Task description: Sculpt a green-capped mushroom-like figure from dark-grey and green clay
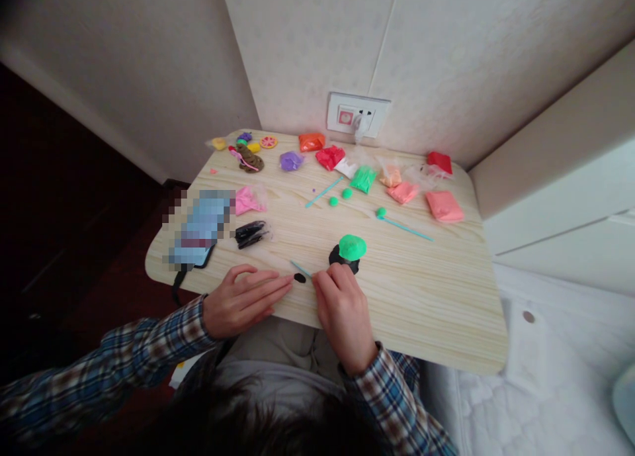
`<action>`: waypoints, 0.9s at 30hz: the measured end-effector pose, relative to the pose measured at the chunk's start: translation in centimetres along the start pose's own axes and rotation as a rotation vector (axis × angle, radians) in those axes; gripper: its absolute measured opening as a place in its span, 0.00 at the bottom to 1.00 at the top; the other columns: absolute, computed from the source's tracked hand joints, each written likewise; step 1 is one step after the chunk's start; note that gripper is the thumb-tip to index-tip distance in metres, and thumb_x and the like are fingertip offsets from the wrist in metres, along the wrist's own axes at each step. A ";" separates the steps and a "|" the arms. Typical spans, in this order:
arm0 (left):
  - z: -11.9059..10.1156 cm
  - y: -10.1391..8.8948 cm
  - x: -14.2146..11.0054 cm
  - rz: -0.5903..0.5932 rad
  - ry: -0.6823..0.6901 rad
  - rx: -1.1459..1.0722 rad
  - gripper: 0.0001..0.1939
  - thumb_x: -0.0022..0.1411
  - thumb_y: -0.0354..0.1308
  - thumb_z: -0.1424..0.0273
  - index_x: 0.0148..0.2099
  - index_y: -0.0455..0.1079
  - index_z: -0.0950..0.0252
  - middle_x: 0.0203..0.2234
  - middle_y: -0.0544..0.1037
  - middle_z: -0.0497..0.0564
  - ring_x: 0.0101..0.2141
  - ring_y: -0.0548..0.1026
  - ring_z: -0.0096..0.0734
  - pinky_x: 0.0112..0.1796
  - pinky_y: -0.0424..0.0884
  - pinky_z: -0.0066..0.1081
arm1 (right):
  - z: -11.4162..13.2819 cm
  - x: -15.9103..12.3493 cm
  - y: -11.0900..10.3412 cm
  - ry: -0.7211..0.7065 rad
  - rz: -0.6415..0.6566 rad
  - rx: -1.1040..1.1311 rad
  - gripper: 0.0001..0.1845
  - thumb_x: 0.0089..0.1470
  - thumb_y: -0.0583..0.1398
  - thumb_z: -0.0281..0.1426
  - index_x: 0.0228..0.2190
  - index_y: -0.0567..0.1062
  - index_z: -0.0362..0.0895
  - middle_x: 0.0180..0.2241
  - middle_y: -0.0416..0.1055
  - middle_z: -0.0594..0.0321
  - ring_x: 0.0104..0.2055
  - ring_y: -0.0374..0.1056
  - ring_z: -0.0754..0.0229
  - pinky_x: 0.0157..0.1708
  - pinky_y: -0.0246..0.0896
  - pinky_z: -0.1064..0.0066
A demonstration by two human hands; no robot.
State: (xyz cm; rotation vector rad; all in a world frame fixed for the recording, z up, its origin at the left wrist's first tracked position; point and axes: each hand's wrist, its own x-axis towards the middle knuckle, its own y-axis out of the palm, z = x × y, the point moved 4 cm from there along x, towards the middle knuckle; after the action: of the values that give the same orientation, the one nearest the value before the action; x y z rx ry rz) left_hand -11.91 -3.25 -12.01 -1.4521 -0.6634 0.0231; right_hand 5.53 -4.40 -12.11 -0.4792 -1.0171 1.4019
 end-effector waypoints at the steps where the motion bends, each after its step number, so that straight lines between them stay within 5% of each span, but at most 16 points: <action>1: -0.1 0.1 0.0 0.003 0.014 -0.012 0.17 0.68 0.45 0.71 0.57 0.62 0.67 0.51 0.73 0.55 0.52 0.68 0.31 0.54 0.55 0.38 | 0.0 0.0 0.0 -0.006 0.006 -0.006 0.11 0.57 0.51 0.23 0.26 0.69 0.44 0.27 0.62 0.61 0.32 0.58 0.59 0.31 0.55 0.68; 13: -0.6 0.5 0.6 0.057 0.208 -0.046 0.18 0.67 0.46 0.72 0.56 0.63 0.74 0.54 0.70 0.58 0.58 0.64 0.34 0.58 0.61 0.34 | -0.1 0.6 0.2 -0.079 0.053 -0.048 0.13 0.57 0.50 0.22 0.25 0.69 0.45 0.26 0.60 0.62 0.31 0.57 0.59 0.30 0.54 0.68; 24: -0.3 1.2 0.3 0.008 0.247 -0.094 0.19 0.65 0.49 0.73 0.57 0.62 0.72 0.53 0.71 0.60 0.56 0.66 0.36 0.55 0.65 0.36 | 0.1 0.6 0.2 -0.062 0.038 -0.025 0.13 0.57 0.51 0.23 0.26 0.70 0.45 0.26 0.62 0.62 0.32 0.58 0.59 0.31 0.55 0.68; 27: -0.1 0.6 0.5 -0.058 0.163 -0.212 0.17 0.65 0.48 0.73 0.55 0.63 0.70 0.50 0.74 0.58 0.53 0.68 0.34 0.52 0.67 0.35 | 0.3 -0.4 -0.3 -0.045 -0.008 0.013 0.10 0.58 0.52 0.24 0.28 0.70 0.44 0.27 0.63 0.61 0.31 0.59 0.60 0.31 0.57 0.68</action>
State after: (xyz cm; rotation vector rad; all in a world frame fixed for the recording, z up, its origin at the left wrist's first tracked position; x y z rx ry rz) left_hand -11.23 -3.00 -12.38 -1.6174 -0.5873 -0.2143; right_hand 5.52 -4.93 -11.87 -0.4351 -1.0449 1.4167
